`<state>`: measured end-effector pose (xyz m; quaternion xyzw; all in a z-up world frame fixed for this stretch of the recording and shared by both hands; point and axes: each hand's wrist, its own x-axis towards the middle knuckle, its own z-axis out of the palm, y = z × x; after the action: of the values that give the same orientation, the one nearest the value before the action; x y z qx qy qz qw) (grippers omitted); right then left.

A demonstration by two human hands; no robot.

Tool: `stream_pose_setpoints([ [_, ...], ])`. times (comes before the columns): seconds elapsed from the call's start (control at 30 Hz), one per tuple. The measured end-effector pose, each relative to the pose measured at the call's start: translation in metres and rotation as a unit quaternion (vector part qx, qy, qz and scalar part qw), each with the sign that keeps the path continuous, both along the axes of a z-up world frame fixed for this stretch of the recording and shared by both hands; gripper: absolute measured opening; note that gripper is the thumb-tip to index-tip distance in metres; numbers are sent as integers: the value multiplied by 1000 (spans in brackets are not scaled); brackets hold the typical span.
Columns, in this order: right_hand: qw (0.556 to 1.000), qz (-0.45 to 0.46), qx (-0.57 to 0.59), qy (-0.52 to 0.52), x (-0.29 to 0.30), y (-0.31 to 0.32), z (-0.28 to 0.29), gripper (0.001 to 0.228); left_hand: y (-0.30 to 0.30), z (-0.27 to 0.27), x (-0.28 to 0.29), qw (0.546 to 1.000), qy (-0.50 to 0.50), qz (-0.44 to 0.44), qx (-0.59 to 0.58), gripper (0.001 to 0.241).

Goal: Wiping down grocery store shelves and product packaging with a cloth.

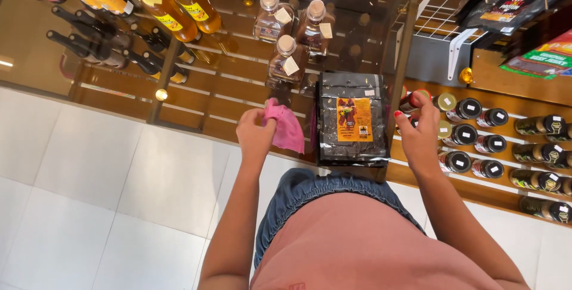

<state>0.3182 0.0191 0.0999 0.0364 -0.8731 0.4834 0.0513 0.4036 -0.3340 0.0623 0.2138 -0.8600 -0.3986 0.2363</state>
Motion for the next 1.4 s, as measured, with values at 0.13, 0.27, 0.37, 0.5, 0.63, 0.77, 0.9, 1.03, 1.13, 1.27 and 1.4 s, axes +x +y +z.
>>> stream_pose_setpoints([
  [0.13, 996, 9, 24, 89, 15, -26, 36, 48, 4, 24, -5, 964, 9, -11, 267, 16],
  [0.27, 991, 116, -60, 19, 20, -52, 35, 28, 20, 64, -13, 786, 76, -145, 596, 20],
  [0.37, 947, 208, -208, -130, 12, -78, 59, 33, 39, 80, -22, 730, 82, -217, 643, 31],
  [0.5, 866, 241, -333, -284, 3, -87, 63, 55, 59, 81, -27, 661, 91, -300, 682, 37],
  [0.63, 862, 198, -376, -278, -5, -63, 53, 40, 75, 117, -36, 634, 99, -326, 694, 44],
  [0.77, 851, 182, -431, -240, -13, -52, 62, 37, 91, 106, -41, 765, -15, -259, 590, 75],
  [0.9, 892, 127, -374, -218, -13, -48, 80, 37, 105, 119, -34, 958, 117, -226, 135, 81],
  [1.03, 883, 139, -372, -249, -9, -44, 81, 39, 111, 105, -45, 919, -5, -288, 271, 76],
  [1.13, 803, 183, -502, -264, -16, -35, 70, 39, 113, 89, -57, 778, -35, -320, 540, 49],
  [1.27, 954, 100, -212, -184, -17, -15, 48, 43, 112, 103, -59, 805, -25, -267, 529, 35],
  [1.4, 987, 119, -82, 75, -2, -27, 115, 55, 115, 120, -67, 855, -83, -271, 435, 33],
])
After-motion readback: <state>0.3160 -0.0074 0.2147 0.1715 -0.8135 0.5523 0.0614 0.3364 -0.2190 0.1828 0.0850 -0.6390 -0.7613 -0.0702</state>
